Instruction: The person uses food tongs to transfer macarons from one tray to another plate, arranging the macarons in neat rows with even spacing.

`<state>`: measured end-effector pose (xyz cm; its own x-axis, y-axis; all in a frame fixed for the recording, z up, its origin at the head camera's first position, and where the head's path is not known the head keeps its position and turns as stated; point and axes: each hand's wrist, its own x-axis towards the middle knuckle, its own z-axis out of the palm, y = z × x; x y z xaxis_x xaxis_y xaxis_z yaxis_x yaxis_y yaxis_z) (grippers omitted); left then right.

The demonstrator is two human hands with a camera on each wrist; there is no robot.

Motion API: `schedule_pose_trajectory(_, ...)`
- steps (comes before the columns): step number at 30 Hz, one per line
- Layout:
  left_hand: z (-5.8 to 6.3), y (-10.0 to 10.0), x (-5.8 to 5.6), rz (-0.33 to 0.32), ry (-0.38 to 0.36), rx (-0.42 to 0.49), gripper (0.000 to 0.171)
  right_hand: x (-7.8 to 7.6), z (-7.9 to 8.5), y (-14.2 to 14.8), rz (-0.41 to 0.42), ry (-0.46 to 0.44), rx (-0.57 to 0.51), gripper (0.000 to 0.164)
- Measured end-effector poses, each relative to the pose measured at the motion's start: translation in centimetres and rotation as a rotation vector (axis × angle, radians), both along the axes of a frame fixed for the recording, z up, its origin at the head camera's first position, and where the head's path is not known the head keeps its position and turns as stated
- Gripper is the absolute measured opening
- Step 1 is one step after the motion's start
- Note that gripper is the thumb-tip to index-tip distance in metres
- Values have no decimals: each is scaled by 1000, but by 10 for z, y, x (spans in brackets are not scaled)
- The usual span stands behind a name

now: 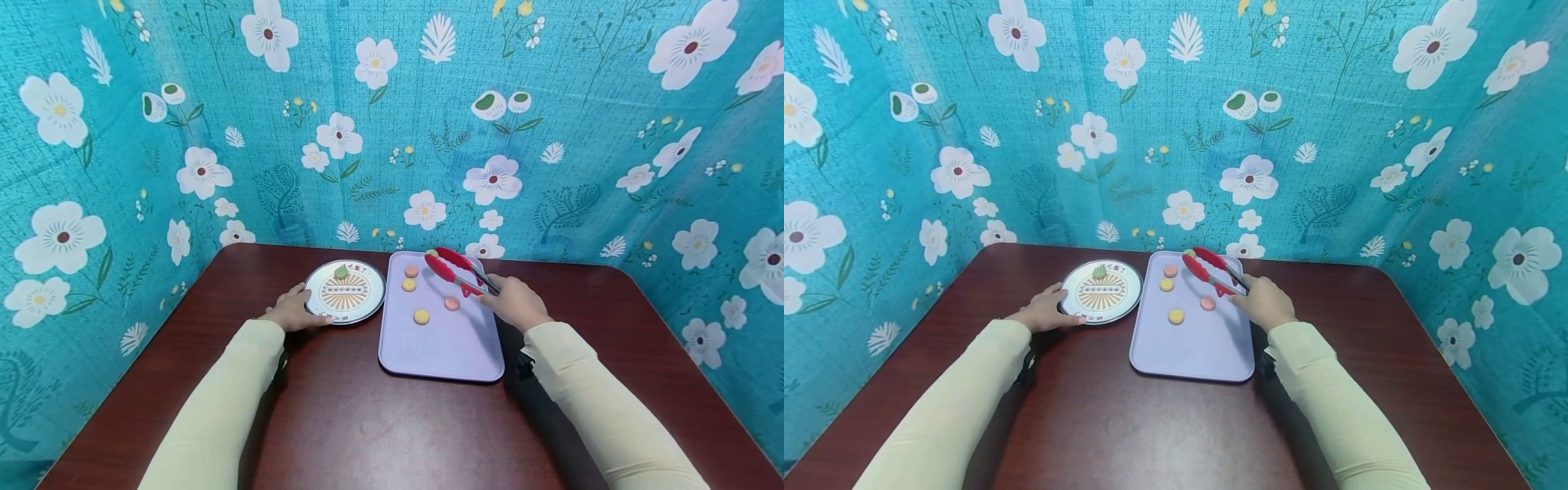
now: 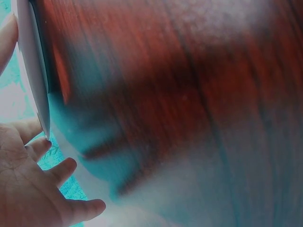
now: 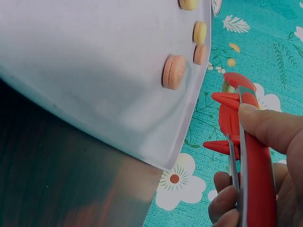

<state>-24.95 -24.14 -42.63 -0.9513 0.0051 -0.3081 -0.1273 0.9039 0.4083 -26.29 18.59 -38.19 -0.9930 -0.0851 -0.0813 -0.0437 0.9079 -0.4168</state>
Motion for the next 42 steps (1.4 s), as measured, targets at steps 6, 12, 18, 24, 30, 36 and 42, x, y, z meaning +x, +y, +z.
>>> schedule_pose_trajectory(6,-1,-1,0,2,-3,3,103,1,0,-2,9,4,-2,72)
schedule_pose_trajectory(12,1,-1,2,5,-3,3,102,2,2,-5,15,1,-12,72)
schedule_pose_trajectory(18,1,-1,2,4,-1,5,102,3,3,-8,16,1,-18,71)
schedule_pose_trajectory(24,1,0,2,8,-2,6,103,4,3,-11,18,-5,-32,73)
schedule_pose_trajectory(30,3,0,3,10,-5,7,103,4,2,-12,34,-5,-27,73)
schedule_pose_trajectory(36,3,0,2,6,-11,10,103,4,2,-15,33,7,-15,71)
schedule_pose_trajectory(42,3,0,1,5,-19,13,104,5,3,-21,36,16,-5,68)
